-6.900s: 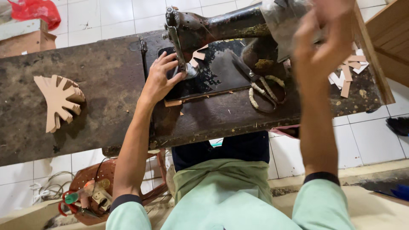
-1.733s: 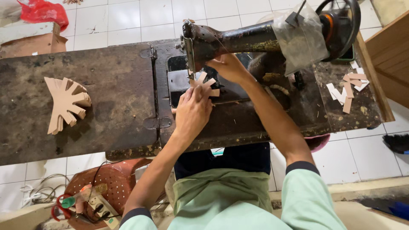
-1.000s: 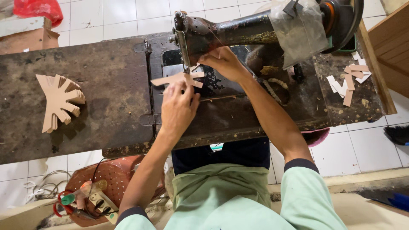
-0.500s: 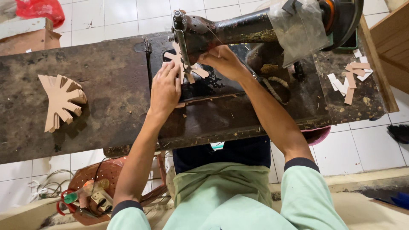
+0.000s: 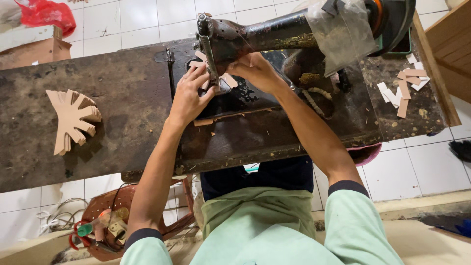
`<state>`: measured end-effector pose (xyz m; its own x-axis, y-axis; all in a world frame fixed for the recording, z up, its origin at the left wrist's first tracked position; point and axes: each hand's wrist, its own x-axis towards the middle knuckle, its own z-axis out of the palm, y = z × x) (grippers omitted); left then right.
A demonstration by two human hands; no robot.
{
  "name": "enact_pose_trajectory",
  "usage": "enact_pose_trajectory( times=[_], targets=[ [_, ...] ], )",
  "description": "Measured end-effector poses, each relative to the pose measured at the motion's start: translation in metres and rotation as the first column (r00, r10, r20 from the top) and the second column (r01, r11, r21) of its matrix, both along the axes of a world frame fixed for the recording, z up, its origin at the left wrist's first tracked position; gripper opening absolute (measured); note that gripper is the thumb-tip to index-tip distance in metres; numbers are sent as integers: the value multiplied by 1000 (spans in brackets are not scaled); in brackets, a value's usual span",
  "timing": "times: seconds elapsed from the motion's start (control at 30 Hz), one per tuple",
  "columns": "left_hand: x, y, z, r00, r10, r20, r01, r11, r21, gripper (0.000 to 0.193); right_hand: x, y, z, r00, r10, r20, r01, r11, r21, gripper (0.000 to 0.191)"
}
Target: The person sits at a treadle sewing machine and stitches along the edges of fan-shaped leather pieces, feeding each piece under the needle and guiding it with both hands. They use scissors to trim threads, place finished pieces on a growing stack on the table, and pick up new pieces to repeat the process.
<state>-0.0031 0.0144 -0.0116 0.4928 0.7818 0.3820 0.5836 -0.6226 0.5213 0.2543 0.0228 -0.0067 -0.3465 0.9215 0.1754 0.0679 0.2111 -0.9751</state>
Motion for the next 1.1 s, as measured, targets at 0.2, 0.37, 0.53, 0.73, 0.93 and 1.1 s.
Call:
enact_pose_trajectory(
  times=[0.2,0.37,0.53,0.73,0.93,1.1],
  targets=[
    [-2,-4,12,970,107,-220,-90,992,88,38,1,3,-5,1000,-2,21,2,1000,-13,23],
    [-3,-32,22,897,249,-366,-141,945,296,50,4,2,-8,995,46,-94,-44,999,19,27],
    [-3,-75,33,953,169,-252,-127,977,174,56,3,3,-11,998,14,-63,-12,999,44,26],
    [22,-100,45,971,65,-230,-52,997,64,57,4,3,-10,998,-50,26,49,999,19,21],
    [35,-107,36,981,142,-134,-106,963,248,38,4,1,-12,986,48,-160,-44,999,29,22],
    [36,-108,30,994,70,-83,-45,961,272,32,4,6,-12,1000,-9,-9,10,1000,11,21]
  ],
)
